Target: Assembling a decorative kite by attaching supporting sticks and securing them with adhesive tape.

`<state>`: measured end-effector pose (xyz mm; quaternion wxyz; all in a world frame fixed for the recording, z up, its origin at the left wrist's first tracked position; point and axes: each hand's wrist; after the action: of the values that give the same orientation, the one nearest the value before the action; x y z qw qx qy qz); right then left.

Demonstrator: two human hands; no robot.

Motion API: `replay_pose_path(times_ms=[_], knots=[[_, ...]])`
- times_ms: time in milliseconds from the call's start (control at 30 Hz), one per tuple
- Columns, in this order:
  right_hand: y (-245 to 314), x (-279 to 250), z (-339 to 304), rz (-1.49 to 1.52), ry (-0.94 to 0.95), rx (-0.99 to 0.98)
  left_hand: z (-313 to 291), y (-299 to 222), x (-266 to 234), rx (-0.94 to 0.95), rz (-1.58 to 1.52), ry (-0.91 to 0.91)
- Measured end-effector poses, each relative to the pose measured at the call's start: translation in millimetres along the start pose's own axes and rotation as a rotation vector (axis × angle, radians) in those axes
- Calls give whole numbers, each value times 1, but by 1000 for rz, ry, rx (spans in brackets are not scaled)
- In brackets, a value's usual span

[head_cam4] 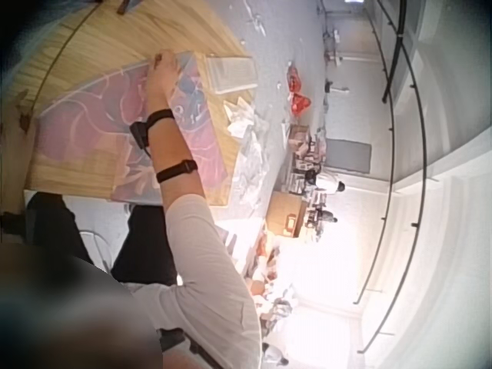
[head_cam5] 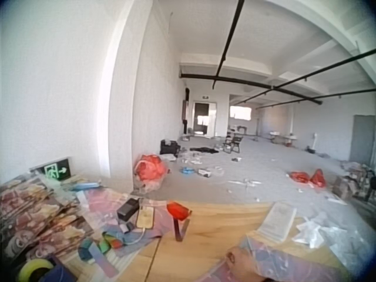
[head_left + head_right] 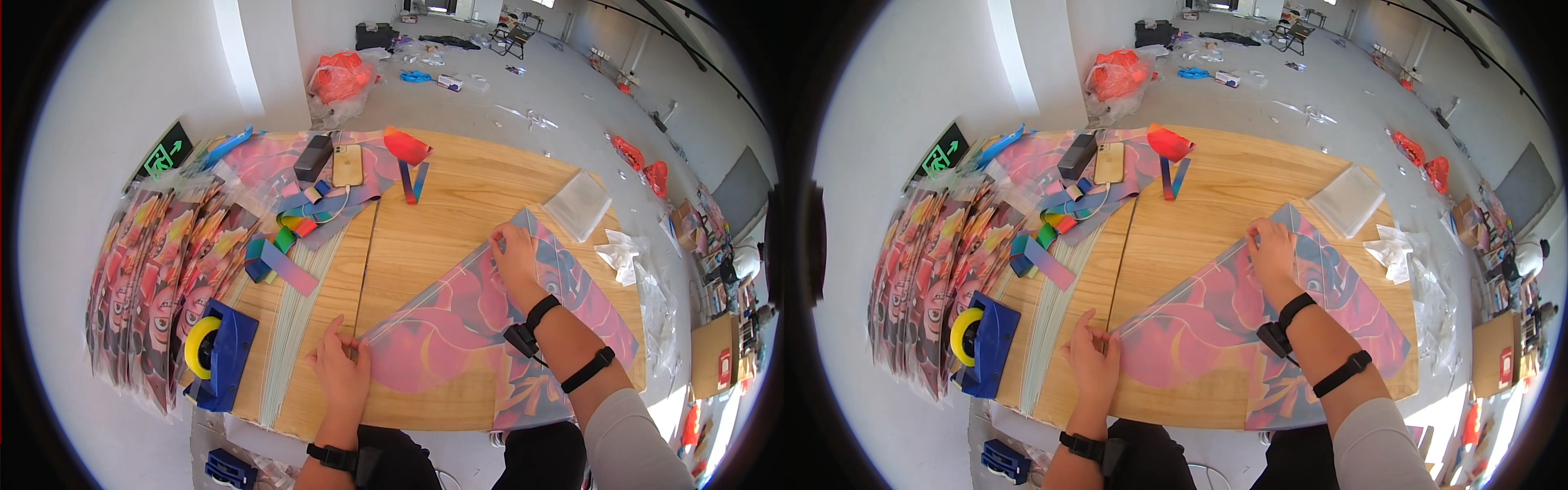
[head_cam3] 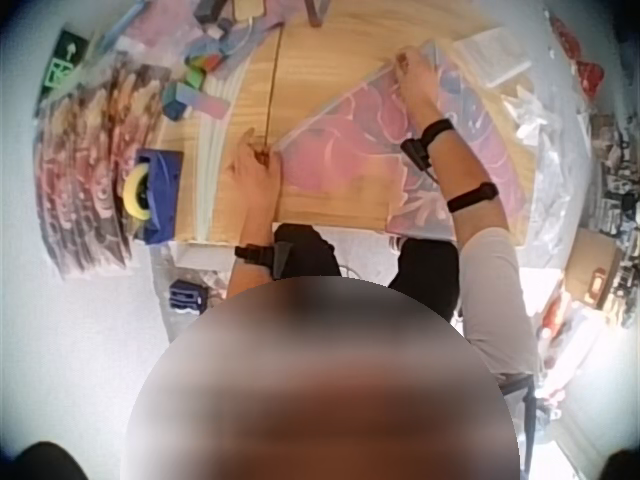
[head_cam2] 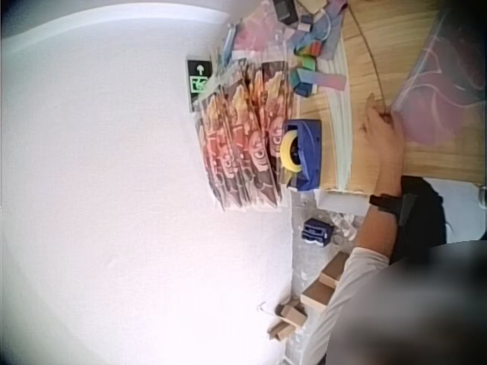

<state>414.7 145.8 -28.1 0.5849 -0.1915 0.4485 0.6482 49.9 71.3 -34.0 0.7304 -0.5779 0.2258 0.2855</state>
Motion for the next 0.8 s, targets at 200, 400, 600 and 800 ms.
replay_pose_path(times_ms=[200,400,600,800], knots=[[1,1,-2,-75,-48,-111,0,0,0,-11,6,3],[-2,7,-3,-105,-76,-147,0,-1,-1,0,11,3],[-3,10,-3,-103,-93,-164,1,-2,-1,16,26,-1],[-2,8,-4,-98,-71,-151,0,0,0,39,33,-15]])
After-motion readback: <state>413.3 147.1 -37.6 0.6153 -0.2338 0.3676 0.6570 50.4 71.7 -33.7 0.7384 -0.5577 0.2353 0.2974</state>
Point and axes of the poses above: each hand's wrist, its own z-axis towards the middle knuckle, its own x-axis out of the palm, y = z × x
